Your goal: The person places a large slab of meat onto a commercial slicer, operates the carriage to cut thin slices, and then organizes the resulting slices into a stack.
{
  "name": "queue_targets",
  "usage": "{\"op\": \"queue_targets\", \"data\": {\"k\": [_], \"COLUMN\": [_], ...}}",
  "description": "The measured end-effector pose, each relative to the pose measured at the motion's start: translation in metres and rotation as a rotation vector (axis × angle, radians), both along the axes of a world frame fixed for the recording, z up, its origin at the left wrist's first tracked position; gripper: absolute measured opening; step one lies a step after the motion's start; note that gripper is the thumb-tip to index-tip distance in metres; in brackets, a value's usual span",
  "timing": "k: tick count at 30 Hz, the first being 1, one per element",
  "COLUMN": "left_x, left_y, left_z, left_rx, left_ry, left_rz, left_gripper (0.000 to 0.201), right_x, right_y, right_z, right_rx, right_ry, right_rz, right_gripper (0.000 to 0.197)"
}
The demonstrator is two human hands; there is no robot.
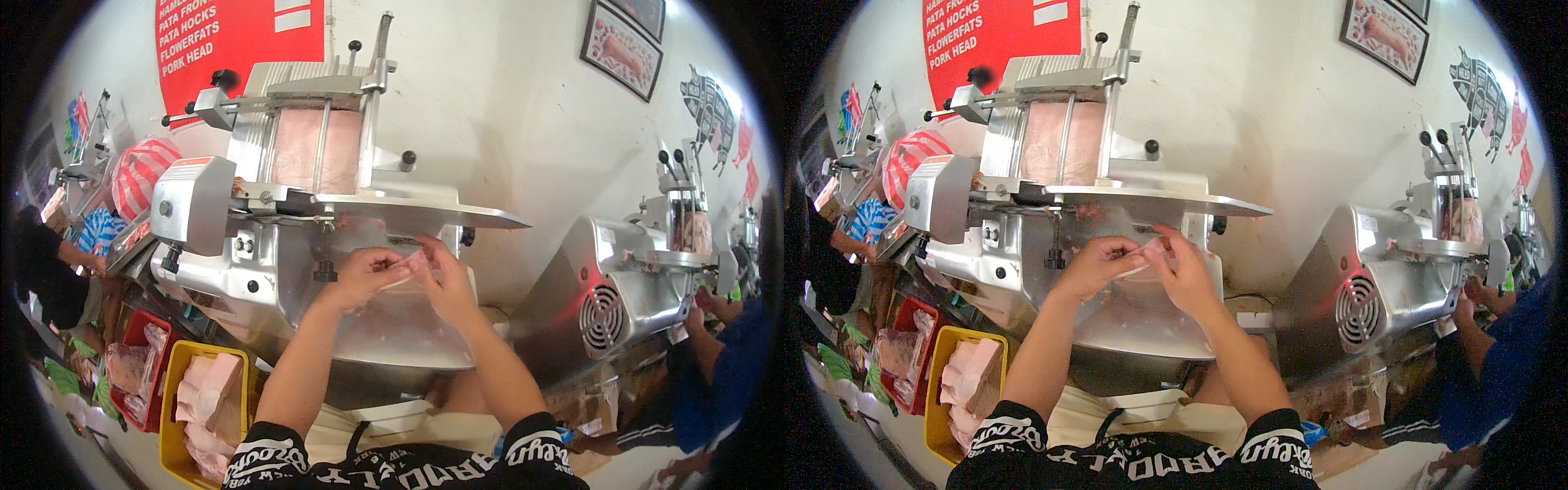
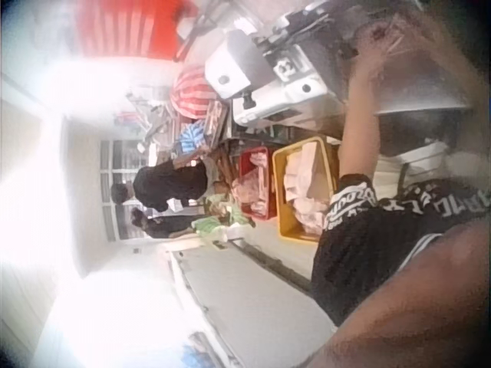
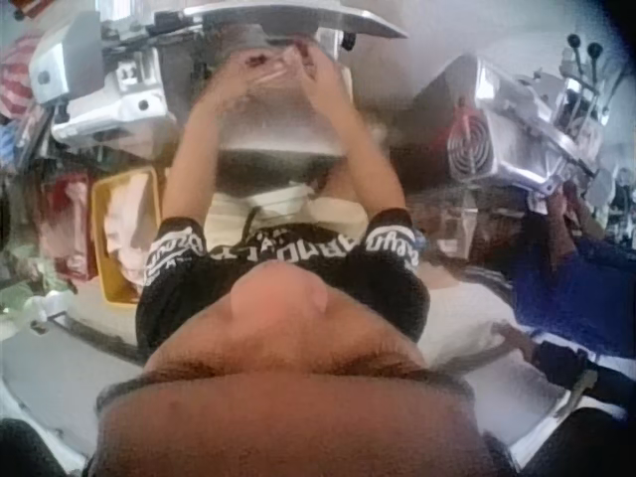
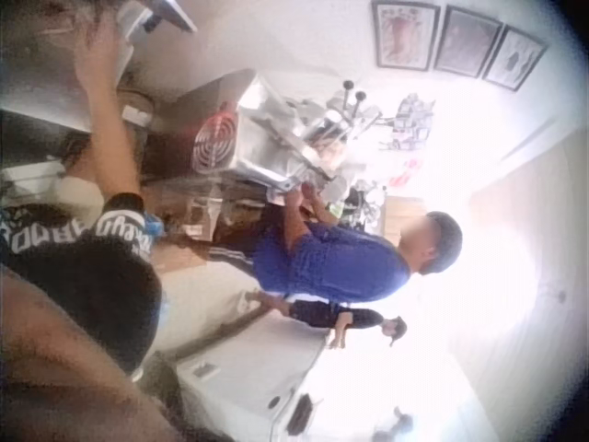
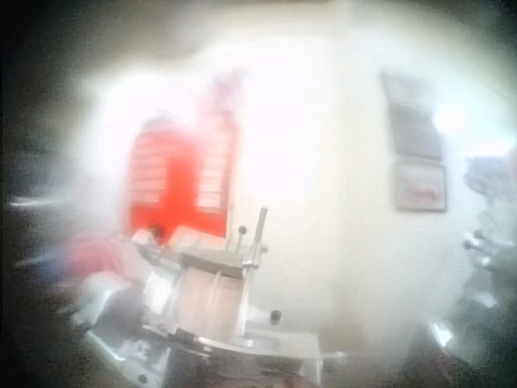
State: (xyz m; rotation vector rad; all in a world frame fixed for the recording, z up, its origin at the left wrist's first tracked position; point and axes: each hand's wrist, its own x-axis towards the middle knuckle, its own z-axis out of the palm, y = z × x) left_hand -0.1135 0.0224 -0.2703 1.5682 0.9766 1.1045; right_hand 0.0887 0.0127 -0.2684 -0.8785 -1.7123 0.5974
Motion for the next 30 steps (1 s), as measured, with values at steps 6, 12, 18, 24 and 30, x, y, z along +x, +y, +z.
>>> {"op": "queue_targets", "data": {"k": [6, 12, 18, 24, 30], "left_x": [-0.007, -0.043, -0.036, -0.04, -0.048], "left_y": [0.014, 0.032, 0.075, 0.072, 0.05], "left_z": [0.012, -0.01, -0.011, -0.015, -0.032], "left_rx": [0.164, -0.131, -0.36, -0.56, -0.571], "left_ry": [0.506, -0.131, -1.225, -1.09, -1.039], "left_rz": [0.233, 0.267, 0.072, 0.089, 0.279], "left_gripper": [0.027, 0.021, 0.005, 0.017, 0.016], "right_x": [0.037, 0.022, 0.021, 0.021, 0.022], "right_y": [0.025, 0.012, 0.012, 0.012, 0.015], "right_z": [-0.033, -0.027, -0.035, -0.036, -0.035], "right_rx": [0.003, 0.293, 0.318, 0.315, 0.274], "right_ry": [-0.306, -0.442, -0.565, -0.553, -0.492], "right_rz": [-0.371, -0.365, -0.182, -0.157, -0.159], "right_gripper": [0.028, 0.031, 0.033, 0.034, 0.038]}}
